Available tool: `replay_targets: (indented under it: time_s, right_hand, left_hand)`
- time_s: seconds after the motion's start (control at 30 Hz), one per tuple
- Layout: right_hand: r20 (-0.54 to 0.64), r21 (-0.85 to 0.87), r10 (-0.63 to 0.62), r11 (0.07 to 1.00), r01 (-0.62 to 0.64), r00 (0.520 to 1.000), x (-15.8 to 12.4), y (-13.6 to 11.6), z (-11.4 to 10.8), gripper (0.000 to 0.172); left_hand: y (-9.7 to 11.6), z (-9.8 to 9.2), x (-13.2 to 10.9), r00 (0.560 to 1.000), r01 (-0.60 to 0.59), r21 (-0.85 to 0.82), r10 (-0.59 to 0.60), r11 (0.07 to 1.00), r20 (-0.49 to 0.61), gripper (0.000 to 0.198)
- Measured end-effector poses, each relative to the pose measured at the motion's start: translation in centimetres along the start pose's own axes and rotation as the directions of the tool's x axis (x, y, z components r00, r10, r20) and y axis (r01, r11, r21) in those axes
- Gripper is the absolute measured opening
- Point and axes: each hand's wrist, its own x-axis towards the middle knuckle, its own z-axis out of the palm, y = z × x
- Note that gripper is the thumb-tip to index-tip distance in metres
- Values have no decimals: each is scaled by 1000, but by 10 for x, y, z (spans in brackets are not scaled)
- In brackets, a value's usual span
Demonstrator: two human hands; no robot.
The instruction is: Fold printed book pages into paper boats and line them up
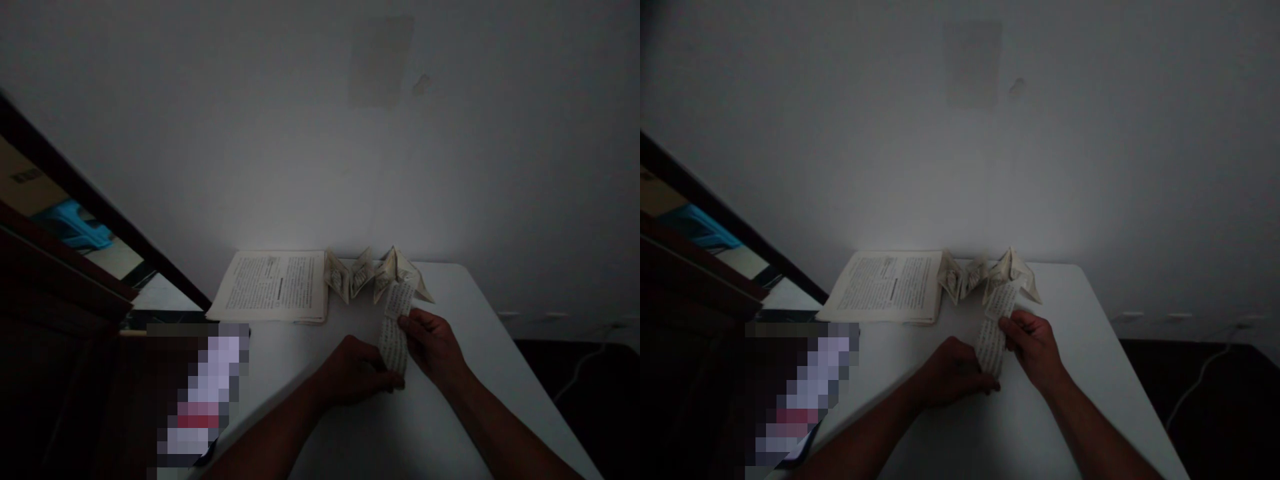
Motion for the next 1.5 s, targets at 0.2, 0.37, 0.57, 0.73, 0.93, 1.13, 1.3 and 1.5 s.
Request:
replay_targets:
  time_s: [0.2,0.37,0.57,0.73,0.93,1.13,1.3,1.5]
  right_hand:
    - [-11,15,2,1000,-2,1000,-1,-2,3,21]
    - [-32,58,13,998,-11,999,-1,-4,4,19]
    - [-16,95,16,995,-15,1000,0,-5,3,18]
    - [-46,41,0,999,2,999,0,-6,2,21]
    - [-38,7,-18,1000,18,999,0,-5,1,21]
    - [29,-181,-72,980,76,997,-2,-1,-2,27]
    - [-11,-367,-150,920,135,989,-6,-7,1,26]
    - [1,-388,-147,911,136,989,-5,-6,-1,26]
  left_hand:
    - [1,-1,0,999,-51,26,51,998,3,34]
    - [0,-1,0,999,-53,60,54,997,-9,30]
    - [-2,-2,1,996,-86,142,91,986,-25,29]
    - [-6,-1,1,995,-101,175,99,979,20,28]
    - [-2,0,-1,997,-75,101,78,992,-21,27]
    - [-6,-4,3,990,77,-77,-86,994,-115,34]
    - [-13,-4,8,963,199,-315,-245,928,-114,39]
    - [-10,-6,7,973,176,-256,-208,951,-103,40]
